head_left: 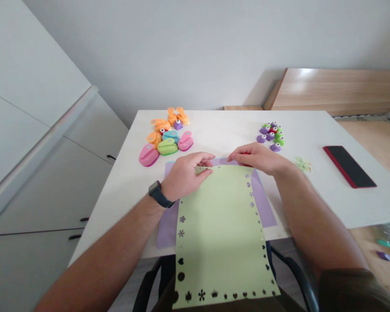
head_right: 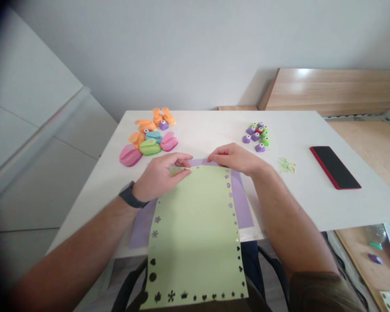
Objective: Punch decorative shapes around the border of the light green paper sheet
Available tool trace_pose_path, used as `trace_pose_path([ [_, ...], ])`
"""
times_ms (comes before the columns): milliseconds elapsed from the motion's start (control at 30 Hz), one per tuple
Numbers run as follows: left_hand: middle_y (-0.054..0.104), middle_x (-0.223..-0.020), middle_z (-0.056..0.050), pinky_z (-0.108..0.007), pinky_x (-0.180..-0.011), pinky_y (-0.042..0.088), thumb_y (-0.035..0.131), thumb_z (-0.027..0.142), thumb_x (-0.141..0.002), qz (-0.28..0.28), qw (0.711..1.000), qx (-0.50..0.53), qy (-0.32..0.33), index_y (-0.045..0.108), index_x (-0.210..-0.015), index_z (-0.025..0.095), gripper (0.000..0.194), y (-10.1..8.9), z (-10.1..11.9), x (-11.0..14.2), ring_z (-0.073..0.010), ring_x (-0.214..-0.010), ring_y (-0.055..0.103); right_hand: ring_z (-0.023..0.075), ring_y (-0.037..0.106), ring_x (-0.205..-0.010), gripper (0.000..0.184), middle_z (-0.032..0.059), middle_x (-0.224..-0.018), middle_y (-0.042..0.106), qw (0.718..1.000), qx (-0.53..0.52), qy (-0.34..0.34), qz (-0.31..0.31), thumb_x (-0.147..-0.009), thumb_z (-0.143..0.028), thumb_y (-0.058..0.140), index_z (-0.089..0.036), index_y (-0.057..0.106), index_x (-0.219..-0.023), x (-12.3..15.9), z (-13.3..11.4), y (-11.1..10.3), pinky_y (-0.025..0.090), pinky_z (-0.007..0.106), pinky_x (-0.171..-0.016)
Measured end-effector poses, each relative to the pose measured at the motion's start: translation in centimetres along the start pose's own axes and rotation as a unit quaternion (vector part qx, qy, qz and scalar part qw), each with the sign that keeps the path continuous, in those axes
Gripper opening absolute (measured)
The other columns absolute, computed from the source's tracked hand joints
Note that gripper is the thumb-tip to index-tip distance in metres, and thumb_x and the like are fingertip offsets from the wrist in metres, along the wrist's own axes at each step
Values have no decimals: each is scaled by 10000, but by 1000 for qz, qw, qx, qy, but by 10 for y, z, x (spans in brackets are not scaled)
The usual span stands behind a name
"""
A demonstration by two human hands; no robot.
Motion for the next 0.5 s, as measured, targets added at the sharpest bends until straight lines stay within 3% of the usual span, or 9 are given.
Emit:
trace_pose_path([
  [167,763,-971,-13,-284,-873,572,688,131,-850,13,1000,9,8,658,-1182,188,338,-3,2,1,-143,-896,721,93,461,-578,379,8,-715,629,988,-82,-5,-130,-929,-508,635,-157,769,-980,3,-7,23,314,245,-518],
  [267,760,-970,-12,-288,-873,570,699,143,-854,17,1000,14,4,659,-1183,193,335,-3,2,1,-143,-897,718,82,463,-570,354,-7,-725,626,986,-114,-13,-120,-911,-498,672,-156,729,-981,-1,-9,35,314,227,-503],
  [500,755,-982,-23,-283,-855,571,716,183,-865,20,999,25,0,660,-1167,189,307,-2,2,0,-148,-906,715,116,599,-640,335,11,-818,699,993,-101,-39,-56,-920,-438,677,-183,699,-1135,-9,-11,47,449,226,-549],
])
Point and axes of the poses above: each hand's wrist, its own x-axis away from the middle knuckle, its own y-axis out of the palm, z = x × y, the point moved 5 cm from there along -x, towards the middle knuckle
